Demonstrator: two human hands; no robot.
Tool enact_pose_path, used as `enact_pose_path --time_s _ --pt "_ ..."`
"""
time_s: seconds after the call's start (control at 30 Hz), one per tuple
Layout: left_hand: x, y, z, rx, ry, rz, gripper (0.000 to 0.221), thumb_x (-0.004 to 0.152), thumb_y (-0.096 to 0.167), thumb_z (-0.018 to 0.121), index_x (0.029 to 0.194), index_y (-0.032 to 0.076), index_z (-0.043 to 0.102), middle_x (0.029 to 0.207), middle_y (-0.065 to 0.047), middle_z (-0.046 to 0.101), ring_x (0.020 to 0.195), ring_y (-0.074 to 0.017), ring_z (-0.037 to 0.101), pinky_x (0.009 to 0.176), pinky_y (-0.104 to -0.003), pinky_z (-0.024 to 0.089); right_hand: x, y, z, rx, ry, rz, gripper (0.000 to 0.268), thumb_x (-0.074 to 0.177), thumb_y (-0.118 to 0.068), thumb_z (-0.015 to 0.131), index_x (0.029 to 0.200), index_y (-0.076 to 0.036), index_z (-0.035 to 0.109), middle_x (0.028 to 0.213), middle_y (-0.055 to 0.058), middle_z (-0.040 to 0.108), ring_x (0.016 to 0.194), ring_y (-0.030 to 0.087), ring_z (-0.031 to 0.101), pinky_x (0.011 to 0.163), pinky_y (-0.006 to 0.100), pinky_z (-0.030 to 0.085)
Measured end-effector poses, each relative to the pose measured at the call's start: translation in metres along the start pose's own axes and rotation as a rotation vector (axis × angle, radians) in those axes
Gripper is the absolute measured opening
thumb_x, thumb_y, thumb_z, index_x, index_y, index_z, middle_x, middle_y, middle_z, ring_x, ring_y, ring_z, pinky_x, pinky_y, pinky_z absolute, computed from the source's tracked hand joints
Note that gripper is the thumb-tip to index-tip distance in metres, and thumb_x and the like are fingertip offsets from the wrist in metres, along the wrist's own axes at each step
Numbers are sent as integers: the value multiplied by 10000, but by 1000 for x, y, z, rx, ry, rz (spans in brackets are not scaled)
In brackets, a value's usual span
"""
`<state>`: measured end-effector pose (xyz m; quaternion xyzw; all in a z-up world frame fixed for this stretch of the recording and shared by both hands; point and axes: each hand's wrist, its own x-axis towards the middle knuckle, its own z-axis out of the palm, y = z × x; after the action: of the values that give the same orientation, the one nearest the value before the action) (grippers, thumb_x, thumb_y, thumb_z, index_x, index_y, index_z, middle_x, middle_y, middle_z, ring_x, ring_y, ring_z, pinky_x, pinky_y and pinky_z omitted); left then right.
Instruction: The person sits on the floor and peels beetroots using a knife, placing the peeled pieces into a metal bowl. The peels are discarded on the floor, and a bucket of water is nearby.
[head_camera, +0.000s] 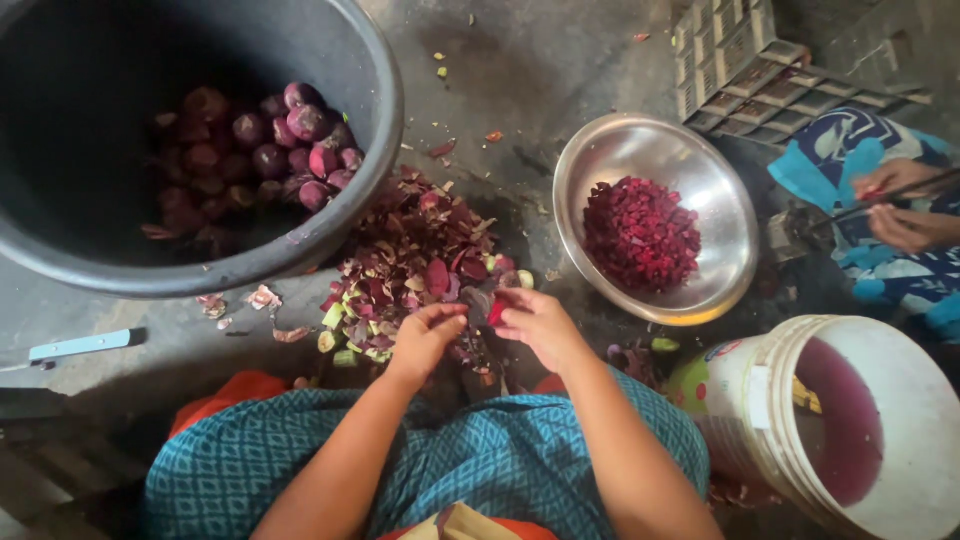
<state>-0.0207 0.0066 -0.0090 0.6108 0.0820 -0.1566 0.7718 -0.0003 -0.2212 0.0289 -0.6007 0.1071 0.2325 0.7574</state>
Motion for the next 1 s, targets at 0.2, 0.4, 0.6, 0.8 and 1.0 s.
enact_pose_path --time_s 0.2,0.4,0.6,0.8,1.0 --pt "-18 -4 14 256 23 154 532 789 189 843 1283 59 695 1136 -65 755 928 -92 674 858 -260 542 -8 18 20 -466 58 -301 451 806 -20 744 1252 5 677 1087 111 760 1016 192 715 915 320 557" --pt "-29 13 26 531 192 403 462 806 191 847 1242 94 727 1100 -121 747 889 -219 702 788 -296 553 -5 14 22 -446 102 -344 353 799 10 751 1150 25 722 1048 116 788 965 176 740 890 307 569" --pt "-33 33 32 598 228 398 443 773 200 851 1190 99 736 1000 -88 740 744 -210 669 688 -313 546 -7 10 25 -345 28 -343 313 827 35 710 1139 30 734 1031 91 790 936 152 736 875 294 574" --pt "-19 21 31 494 295 299 426 724 208 890 1117 93 772 881 -69 726 699 -159 644 674 -296 544 11 16 13 -335 35 -325 259 815 49 748 1073 62 750 995 102 785 917 156 723 858 294 567" --pt "8 -23 17 256 293 144 352 783 189 875 1094 52 782 888 -37 765 752 -95 659 709 -253 539 33 35 14 -41 -21 -224 229 867 -2 717 1087 44 759 975 92 768 888 170 728 843 306 592"
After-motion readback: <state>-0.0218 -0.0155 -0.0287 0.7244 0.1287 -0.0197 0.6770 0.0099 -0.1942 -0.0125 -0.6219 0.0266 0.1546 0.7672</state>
